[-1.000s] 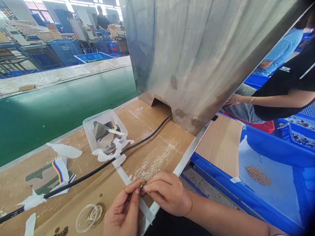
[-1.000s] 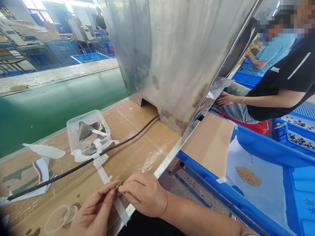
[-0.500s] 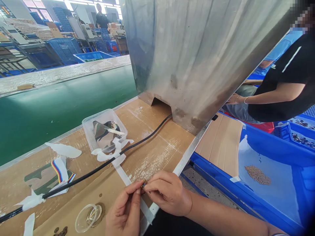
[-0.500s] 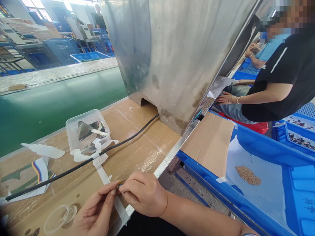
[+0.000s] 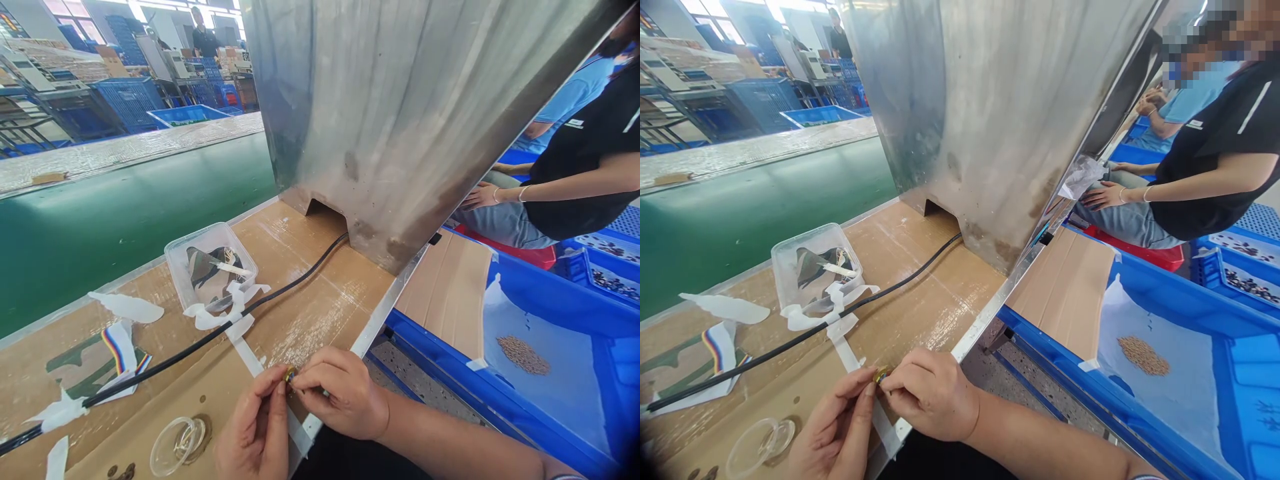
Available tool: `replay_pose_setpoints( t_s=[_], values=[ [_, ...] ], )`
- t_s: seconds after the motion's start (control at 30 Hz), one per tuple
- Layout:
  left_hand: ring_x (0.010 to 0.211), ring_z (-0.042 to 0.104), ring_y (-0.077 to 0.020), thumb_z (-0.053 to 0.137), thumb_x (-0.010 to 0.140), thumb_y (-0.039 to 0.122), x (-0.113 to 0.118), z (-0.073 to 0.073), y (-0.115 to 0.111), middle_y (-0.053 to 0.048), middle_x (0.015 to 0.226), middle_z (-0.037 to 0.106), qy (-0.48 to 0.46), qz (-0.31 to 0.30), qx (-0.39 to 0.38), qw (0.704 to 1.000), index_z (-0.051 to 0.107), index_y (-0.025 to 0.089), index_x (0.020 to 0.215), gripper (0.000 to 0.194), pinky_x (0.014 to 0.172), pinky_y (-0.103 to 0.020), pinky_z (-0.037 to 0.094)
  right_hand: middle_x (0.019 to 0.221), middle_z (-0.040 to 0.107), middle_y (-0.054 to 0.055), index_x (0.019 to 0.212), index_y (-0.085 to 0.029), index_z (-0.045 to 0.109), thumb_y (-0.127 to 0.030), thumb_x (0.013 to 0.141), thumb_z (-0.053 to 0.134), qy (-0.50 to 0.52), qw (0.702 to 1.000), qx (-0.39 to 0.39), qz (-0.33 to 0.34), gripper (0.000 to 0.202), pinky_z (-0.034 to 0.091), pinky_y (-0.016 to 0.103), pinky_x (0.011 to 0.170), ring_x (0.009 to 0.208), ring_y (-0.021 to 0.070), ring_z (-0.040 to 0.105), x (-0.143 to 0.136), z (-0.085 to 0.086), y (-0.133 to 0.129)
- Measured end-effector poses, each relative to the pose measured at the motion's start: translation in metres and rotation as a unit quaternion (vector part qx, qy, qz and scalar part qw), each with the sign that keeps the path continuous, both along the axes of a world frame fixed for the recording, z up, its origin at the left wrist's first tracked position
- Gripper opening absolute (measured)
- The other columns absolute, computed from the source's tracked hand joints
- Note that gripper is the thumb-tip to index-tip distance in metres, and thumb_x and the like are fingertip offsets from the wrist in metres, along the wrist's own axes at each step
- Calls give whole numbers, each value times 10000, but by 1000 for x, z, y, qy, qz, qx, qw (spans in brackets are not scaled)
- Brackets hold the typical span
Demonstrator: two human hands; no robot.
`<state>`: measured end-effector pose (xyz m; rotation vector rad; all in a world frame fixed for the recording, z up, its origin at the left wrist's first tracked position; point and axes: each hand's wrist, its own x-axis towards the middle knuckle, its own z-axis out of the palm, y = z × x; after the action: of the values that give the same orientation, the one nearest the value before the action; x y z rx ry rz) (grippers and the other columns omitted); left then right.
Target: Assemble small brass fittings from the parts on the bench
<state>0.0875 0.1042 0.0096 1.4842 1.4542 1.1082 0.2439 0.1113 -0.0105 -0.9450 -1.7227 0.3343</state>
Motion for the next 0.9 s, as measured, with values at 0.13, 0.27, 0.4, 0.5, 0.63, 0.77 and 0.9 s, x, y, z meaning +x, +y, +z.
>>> replay_pose_setpoints(
  t_s=[0.13,0.27,0.4,0.5,0.63,0.77,0.9],
  values=[
    [906,688,-229,664,792,339,0,1,0,-53,985,737,-1,3,-15,1000,726,242,948,194,871,-326,532,793,657,35,891,-186,638,-112,877,586,-3,1000,5,-2,92,508,194,624,694,110,636,0,1,0],
    [894,693,-228,687,770,366,1,4,0,-56,972,742,-29,18,-34,999,734,233,931,215,857,-315,539,801,653,29,895,-193,635,-121,884,582,-8,1000,6,-7,90,511,187,636,700,105,642,0,1,0],
    [888,698,-225,712,746,388,2,8,1,-61,962,747,-52,12,-48,997,742,227,926,243,833,-293,549,811,658,34,901,-191,641,-123,884,585,-8,1000,1,-2,90,515,187,639,708,107,646,0,1,0],
    [882,700,-220,718,740,404,3,10,2,-65,960,750,-66,14,-68,995,742,222,919,256,822,-277,551,820,665,42,909,-187,647,-117,884,583,-5,1000,-3,6,98,518,192,645,717,113,650,0,1,0],
    [919,694,-222,711,749,411,4,10,3,-67,988,749,-72,15,-83,994,739,218,944,275,861,-283,535,824,664,44,917,-187,646,-126,892,574,-7,1000,-1,9,97,518,193,642,714,114,648,1,2,0],
    [929,692,-233,719,739,424,3,10,2,-73,1005,748,-77,16,-91,993,743,216,958,303,884,-304,526,823,663,39,914,-193,640,-133,899,566,-14,1000,2,4,97,521,188,643,716,110,651,1,4,0],
    [948,687,-229,726,734,425,3,11,1,-69,1015,749,-82,22,-100,991,746,222,957,302,893,-289,517,827,670,43,916,-194,644,-126,890,575,-10,1000,2,6,100,526,192,641,719,115,654,1,2,0]
  ],
)
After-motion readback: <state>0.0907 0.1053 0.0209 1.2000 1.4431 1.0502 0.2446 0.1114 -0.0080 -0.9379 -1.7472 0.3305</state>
